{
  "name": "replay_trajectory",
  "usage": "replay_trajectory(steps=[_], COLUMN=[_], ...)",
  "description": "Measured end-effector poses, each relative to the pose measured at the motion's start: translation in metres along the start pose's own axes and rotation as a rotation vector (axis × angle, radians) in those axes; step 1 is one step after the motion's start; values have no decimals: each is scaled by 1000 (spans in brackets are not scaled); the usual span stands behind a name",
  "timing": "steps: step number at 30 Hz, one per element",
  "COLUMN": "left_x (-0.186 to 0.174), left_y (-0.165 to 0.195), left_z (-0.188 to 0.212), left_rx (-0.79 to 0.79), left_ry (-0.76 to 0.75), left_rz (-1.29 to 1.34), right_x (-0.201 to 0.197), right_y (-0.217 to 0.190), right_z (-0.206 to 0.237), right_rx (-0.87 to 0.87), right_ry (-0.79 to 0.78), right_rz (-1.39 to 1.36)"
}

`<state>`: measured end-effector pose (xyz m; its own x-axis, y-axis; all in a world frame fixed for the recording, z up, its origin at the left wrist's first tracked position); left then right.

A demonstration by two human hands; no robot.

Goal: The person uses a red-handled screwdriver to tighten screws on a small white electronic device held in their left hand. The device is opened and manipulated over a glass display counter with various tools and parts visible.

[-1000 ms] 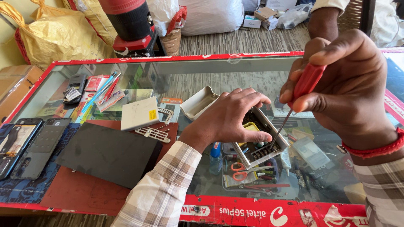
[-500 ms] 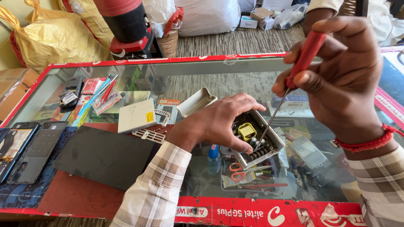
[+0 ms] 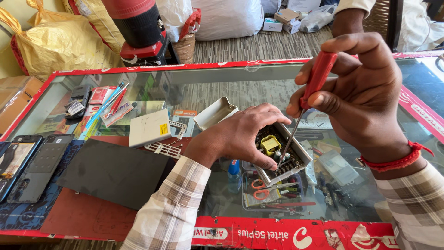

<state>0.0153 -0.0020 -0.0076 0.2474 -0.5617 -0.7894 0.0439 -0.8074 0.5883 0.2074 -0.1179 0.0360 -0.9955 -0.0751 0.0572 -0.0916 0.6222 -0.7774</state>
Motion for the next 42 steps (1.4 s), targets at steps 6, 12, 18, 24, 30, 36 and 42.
replay_trajectory(steps=[6, 12, 18, 24, 30, 36, 42], left_x=[1, 4, 6, 5, 5, 6, 7], left_y=[-4, -7, -12, -15, -15, -15, -19], left_z=[-1, -2, -2, -2, -1, 0, 0], left_rx=[41, 54, 56, 118, 73, 46, -26], left_ry=[11, 18, 15, 22, 2, 29, -13], left_rz=[-5, 1, 1, -15, 16, -27, -71], right_x=[0, 3, 8, 8, 10, 19, 26], right_y=[1, 0, -3, -3, -8, -6, -6], right_z=[0, -1, 1, 4, 7, 5, 4], right_rx=[4, 21, -74, 36, -79, -98, 114], right_ry=[-20, -2, -52, -10, -146, -117, 3], right_rz=[15, 50, 173, 46, 183, 1, -142])
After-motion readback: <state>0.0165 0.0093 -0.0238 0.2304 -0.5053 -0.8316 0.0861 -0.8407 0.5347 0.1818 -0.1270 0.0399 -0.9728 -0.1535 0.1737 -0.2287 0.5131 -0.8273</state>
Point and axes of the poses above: each hand's wrist, its own z-axis away from the middle knuckle, its own x-axis out of the palm, y = z × x, the point moved 1 cm from there along -z, towards the middle knuckle, and after that the axes turned 3 degrees about -y, right-handed, at the moved point
